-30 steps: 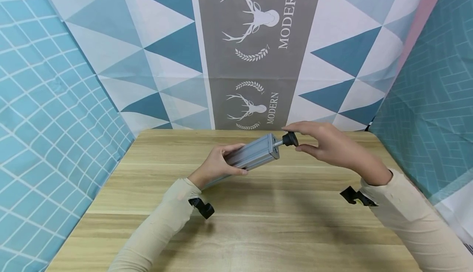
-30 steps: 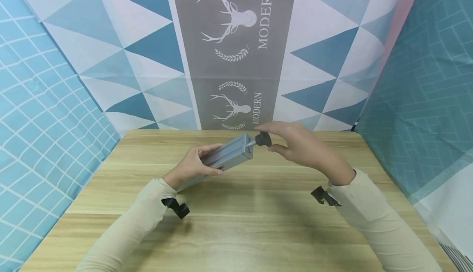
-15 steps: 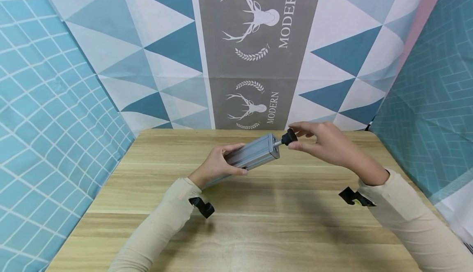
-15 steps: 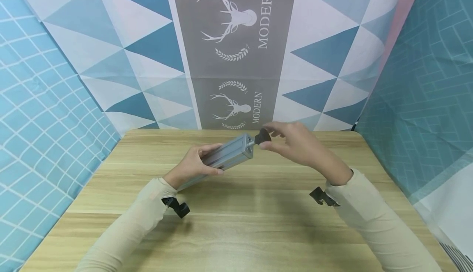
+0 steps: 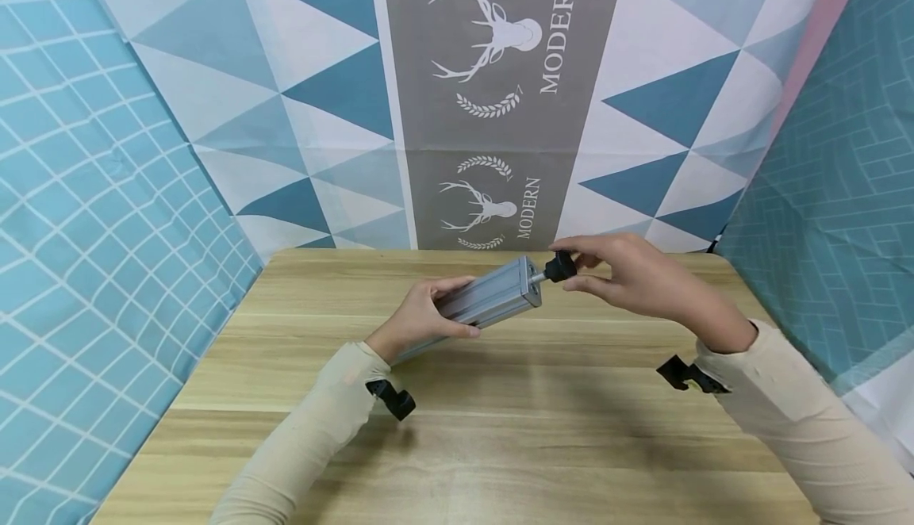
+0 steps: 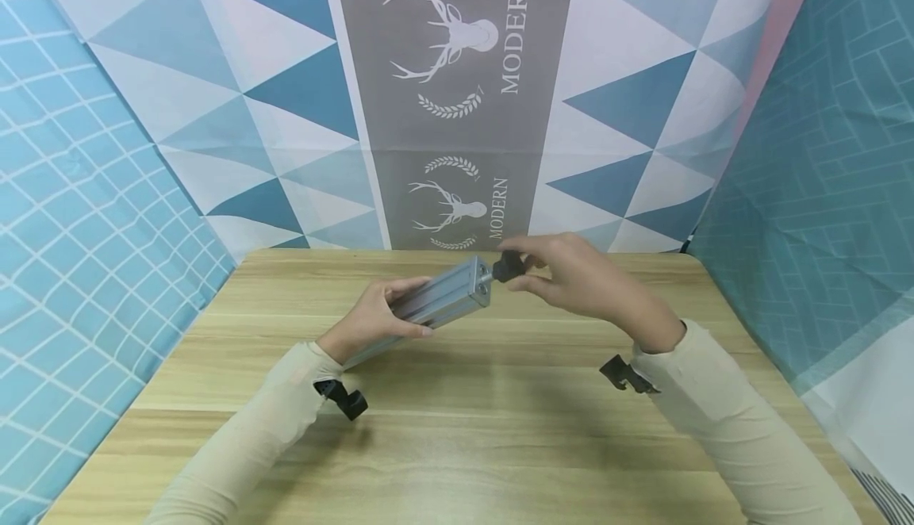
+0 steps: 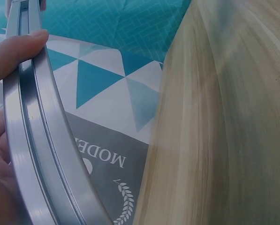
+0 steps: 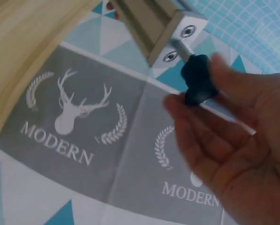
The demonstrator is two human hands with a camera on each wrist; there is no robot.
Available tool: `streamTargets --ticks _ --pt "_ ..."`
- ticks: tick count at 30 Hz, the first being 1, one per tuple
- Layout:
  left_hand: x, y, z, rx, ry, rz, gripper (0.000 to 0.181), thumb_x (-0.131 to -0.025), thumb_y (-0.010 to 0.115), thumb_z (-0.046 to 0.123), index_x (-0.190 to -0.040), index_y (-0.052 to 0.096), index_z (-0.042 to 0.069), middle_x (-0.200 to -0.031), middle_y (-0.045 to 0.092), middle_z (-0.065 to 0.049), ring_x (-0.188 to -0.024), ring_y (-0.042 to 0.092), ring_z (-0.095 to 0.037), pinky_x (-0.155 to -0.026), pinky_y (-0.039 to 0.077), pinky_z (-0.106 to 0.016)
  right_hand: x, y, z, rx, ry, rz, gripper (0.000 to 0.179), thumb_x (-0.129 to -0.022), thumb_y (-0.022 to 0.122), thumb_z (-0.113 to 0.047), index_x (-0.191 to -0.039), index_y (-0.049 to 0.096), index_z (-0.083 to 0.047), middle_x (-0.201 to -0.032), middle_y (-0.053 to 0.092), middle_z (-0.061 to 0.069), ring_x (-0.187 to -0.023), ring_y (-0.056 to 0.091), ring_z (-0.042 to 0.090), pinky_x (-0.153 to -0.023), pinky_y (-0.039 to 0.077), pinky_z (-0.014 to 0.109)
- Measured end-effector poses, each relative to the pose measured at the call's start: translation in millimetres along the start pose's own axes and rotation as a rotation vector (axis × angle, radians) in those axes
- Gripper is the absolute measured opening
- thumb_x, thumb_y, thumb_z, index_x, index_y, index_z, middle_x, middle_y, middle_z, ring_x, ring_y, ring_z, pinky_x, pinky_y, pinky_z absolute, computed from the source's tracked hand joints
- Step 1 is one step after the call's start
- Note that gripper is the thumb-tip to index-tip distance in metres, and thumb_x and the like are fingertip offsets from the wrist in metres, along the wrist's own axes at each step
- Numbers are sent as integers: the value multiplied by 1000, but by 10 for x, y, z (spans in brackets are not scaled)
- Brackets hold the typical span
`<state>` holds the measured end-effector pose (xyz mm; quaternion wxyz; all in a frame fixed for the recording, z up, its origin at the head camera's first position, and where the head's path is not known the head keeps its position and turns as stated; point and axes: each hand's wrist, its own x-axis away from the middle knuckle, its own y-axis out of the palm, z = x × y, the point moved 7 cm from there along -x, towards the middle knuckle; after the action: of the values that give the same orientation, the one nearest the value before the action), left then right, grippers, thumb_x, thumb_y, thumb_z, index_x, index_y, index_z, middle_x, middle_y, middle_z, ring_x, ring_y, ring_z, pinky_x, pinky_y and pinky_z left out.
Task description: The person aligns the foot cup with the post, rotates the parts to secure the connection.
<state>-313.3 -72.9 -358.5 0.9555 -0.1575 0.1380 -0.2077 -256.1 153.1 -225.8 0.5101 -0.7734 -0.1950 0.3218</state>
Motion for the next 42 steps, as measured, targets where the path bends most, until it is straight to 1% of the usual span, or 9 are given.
streamTargets --ticks 4,7,11,17,22,26,31,36,42 --pt "-4 8 -2 1 9 -8 75 -60 91 14 -129 63 19 -125 64 1 -105 58 -16 -92 42 -35 8 35 86 -15 133 -3 40 -94 61 -33 -120 65 -2 -92 72 1 -81 67 12 -74 54 37" --pt "9 18 42 4 8 -16 75 -61 90 10 -130 62 16 -126 64 -1 -105 58 -16 -92 42 -35 12 46 105 -10 158 -8 45 -93 62 -37 -122 64 -2 -95 72 3 -84 67 15 -77 53 40" --pt "9 12 29 2 0 -11 75 -60 91 12 -130 62 17 -125 64 1 -104 59 -16 -91 43 -35 22 38 69 3 103 -36 61 -86 71 -33 -138 52 -9 -117 67 10 -104 64 26 -83 51 47" --pt "4 2 -10 -2 13 -5 75 -60 92 16 -129 62 21 -125 64 2 -104 59 -17 -90 43 -34 24 18 -31 22 -51 -45 78 -80 76 -6 -148 38 -14 -141 50 11 -120 55 29 -91 47 47" --pt "5 3 -1 6 8 -9 75 -60 91 14 -129 62 20 -125 64 2 -105 58 -16 -91 43 -34 13 23 -54 34 -68 -22 60 -82 73 -2 -137 52 -9 -127 62 9 -111 62 26 -87 51 44" --pt "9 1 9 5 -4 -7 75 -61 91 14 -131 61 19 -127 63 0 -106 57 -16 -92 42 -35 3 39 13 3 56 8 36 -94 63 -23 -125 61 -4 -103 70 6 -91 68 19 -77 54 40" --pt "-3 14 14 13 -6 -14 76 -62 90 13 -132 60 18 -128 62 -1 -108 58 -16 -93 42 -35 2 57 91 -21 178 32 41 -96 57 -36 -117 65 -2 -92 71 3 -80 68 15 -73 54 38" --pt "-13 10 -3 17 0 -13 75 -61 91 14 -130 62 20 -126 63 2 -106 58 -16 -91 43 -33 20 41 88 1 177 5 56 -89 67 -37 -132 57 -1 -107 70 11 -92 68 24 -79 54 43" --pt "-13 1 -13 23 12 -5 75 -60 91 16 -129 62 22 -126 63 4 -106 59 -16 -91 43 -34 35 -5 16 38 49 -17 70 -81 78 -19 -143 46 -7 -131 58 16 -108 63 34 -83 52 48"
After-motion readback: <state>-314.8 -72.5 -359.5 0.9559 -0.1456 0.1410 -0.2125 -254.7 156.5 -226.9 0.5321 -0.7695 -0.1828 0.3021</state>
